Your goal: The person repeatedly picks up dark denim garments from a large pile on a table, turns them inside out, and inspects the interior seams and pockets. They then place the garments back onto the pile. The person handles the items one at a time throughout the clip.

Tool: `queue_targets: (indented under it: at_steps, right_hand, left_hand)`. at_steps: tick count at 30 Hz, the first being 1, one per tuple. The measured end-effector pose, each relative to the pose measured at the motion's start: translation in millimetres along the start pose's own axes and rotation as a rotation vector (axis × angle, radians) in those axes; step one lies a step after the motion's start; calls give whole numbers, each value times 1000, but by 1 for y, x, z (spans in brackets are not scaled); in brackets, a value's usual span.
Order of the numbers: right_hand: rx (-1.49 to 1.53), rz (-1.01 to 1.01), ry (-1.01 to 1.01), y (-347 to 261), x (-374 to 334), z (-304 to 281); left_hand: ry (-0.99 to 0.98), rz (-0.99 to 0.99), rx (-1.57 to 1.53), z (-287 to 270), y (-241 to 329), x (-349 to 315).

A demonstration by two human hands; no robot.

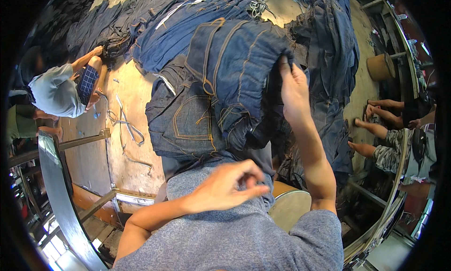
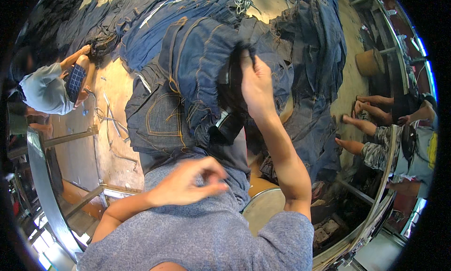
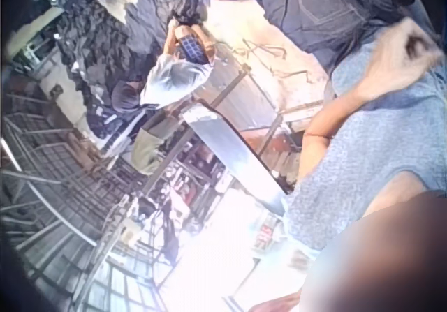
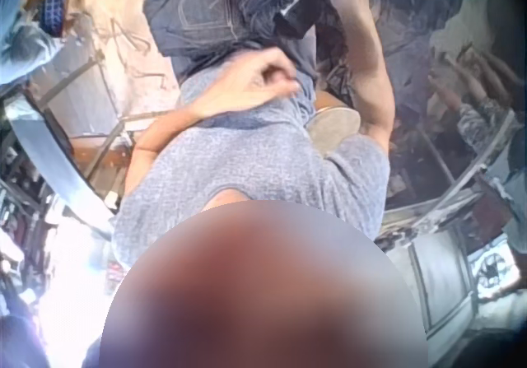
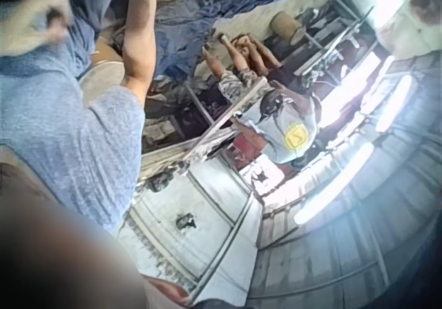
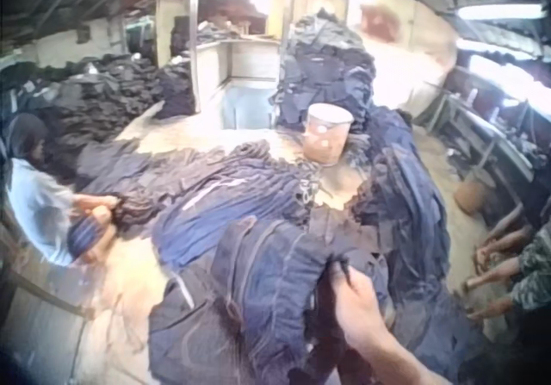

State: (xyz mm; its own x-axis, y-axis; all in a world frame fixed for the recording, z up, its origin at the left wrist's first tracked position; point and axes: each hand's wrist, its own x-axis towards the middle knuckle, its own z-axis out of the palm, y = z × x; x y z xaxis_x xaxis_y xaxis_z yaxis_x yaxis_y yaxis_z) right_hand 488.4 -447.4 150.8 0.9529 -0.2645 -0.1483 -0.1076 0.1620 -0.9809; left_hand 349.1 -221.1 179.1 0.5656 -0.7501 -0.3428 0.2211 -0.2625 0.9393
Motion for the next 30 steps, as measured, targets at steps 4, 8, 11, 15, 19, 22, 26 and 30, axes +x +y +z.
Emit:
queue_targets:
  at_steps: [4,8,11,15,19,22,26,30]
  right_hand:
    - [120,-10,98,-22,-4,8]
    - [158,-49,130,-29,-8,13]
    - [191,-42,187,-22,-7,5]
    - [155,60,228,-10,-8,-15]
    - [-317,20,181,-3,-12,-30]
    - [-893,-219,190,-2,-19,-31]
    - [-1101,-811,-54,-10,-25,-20]
    - [-1348,-1064,-385,-16,-21,7]
  left_hand:
    - [-91,-511,-1159,38,-29,37]
    - [435,-151,-1499,22,-37,61]
    - [617,-34,-1515,7,-25,53]
    - [834,133,-1285,-9,-10,42]
    - [866,256,-1073,-30,-12,44]
    - [869,249,-991,-40,-20,43]
    - [829,250,-960,-51,-28,42]
    - [838,236,-939,-64,-33,41]
